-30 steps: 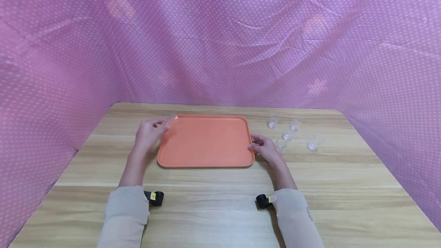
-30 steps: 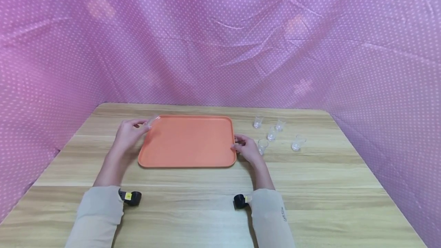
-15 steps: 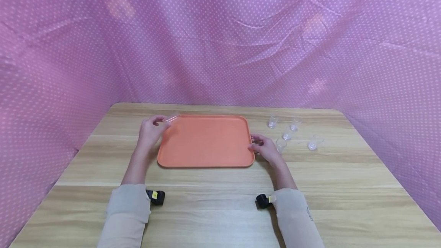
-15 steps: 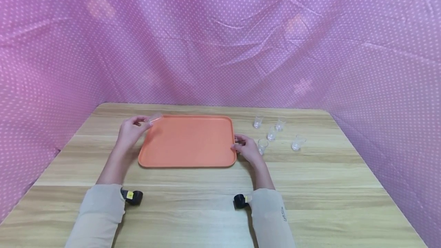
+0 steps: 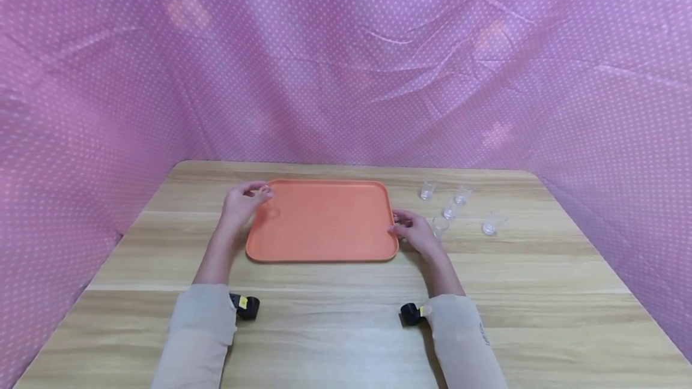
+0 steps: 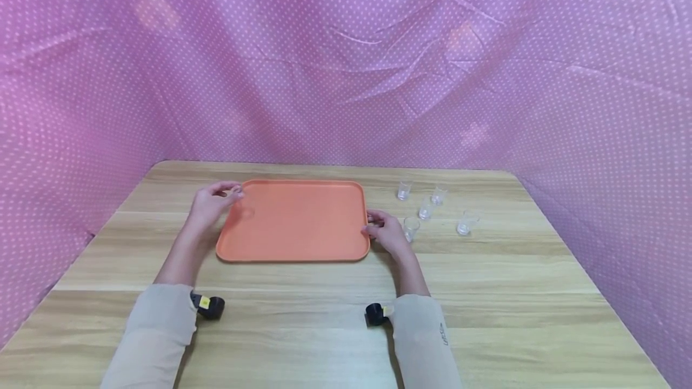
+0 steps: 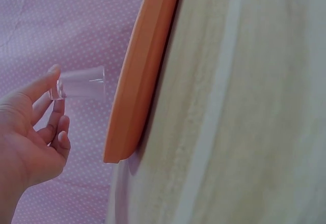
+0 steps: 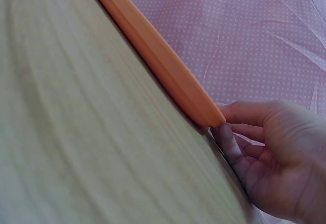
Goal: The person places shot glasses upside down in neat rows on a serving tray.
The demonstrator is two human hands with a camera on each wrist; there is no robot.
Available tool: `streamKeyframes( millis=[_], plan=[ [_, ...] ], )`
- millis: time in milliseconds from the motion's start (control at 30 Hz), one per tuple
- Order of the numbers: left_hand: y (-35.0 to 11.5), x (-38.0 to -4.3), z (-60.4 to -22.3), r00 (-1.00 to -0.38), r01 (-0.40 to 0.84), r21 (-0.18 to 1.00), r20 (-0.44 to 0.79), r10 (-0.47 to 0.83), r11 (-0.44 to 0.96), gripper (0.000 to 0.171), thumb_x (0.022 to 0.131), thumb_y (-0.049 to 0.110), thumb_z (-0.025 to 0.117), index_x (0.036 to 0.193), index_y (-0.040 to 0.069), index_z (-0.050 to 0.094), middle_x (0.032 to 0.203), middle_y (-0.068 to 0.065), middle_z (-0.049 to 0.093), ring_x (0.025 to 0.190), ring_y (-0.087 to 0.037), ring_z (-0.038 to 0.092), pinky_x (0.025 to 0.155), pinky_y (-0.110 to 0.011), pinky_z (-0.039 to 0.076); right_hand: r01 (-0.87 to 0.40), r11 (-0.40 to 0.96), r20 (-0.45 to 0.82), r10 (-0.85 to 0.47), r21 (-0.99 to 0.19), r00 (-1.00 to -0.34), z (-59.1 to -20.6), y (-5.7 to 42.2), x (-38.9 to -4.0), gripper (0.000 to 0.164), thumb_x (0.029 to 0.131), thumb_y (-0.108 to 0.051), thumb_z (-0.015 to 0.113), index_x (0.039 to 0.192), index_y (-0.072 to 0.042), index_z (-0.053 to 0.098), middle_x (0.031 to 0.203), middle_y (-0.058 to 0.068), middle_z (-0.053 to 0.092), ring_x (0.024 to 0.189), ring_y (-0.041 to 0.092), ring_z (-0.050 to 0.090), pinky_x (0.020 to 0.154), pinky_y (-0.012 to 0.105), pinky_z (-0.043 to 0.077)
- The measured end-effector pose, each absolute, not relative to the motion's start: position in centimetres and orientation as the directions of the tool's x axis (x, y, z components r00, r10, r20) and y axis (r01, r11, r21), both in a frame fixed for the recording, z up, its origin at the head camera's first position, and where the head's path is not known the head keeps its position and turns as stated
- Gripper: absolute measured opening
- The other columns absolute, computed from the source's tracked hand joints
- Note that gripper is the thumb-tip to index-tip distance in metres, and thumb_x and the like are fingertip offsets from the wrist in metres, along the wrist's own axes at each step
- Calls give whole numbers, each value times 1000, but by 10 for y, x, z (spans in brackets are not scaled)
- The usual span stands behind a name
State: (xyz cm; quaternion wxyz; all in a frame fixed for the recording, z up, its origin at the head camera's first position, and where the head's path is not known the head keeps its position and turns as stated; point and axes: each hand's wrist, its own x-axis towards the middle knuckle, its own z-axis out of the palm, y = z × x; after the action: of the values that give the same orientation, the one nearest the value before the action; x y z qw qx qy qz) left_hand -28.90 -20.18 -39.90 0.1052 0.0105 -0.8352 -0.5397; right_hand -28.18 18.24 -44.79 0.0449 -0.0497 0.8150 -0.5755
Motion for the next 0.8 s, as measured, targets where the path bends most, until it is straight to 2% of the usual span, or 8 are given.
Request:
streamKeyframes(
  millis=[233, 467, 800],
  plan=[
    [-201, -295, -404, -994, 26, 932, 61, -86, 360, 36, 83, 14, 68, 116, -1, 60, 114, -15, 53, 99, -25, 38, 82, -33, 35, -42, 339, -6, -140, -940, -990, -447, 182, -282, 49, 82, -1, 64, 128, 4, 49, 110, 19, 58, 81, 18, 57, 59, 22, 46],
    [-203, -297, -408, -995, 36, 917, 70, -73, 398, 36, 83, 13, 68, 115, -2, 61, 119, -14, 53, 101, -25, 39, 84, -33, 36, -31, 341, -16, -135, -940, -991, -448, 182, -283, 49, 82, -2, 64, 129, 2, 50, 111, 18, 57, 84, 18, 56, 62, 23, 47],
    [-204, -297, -408, -997, 27, 921, 54, -59, 388, 34, 85, 10, 65, 115, -4, 59, 118, -16, 53, 104, -28, 37, 86, -33, 35, -27, 353, -18, -122, -935, -992, -449, 182, -285, 48, 82, -4, 64, 128, 0, 51, 111, 16, 58, 81, 18, 56, 63, 25, 48]
  ],
)
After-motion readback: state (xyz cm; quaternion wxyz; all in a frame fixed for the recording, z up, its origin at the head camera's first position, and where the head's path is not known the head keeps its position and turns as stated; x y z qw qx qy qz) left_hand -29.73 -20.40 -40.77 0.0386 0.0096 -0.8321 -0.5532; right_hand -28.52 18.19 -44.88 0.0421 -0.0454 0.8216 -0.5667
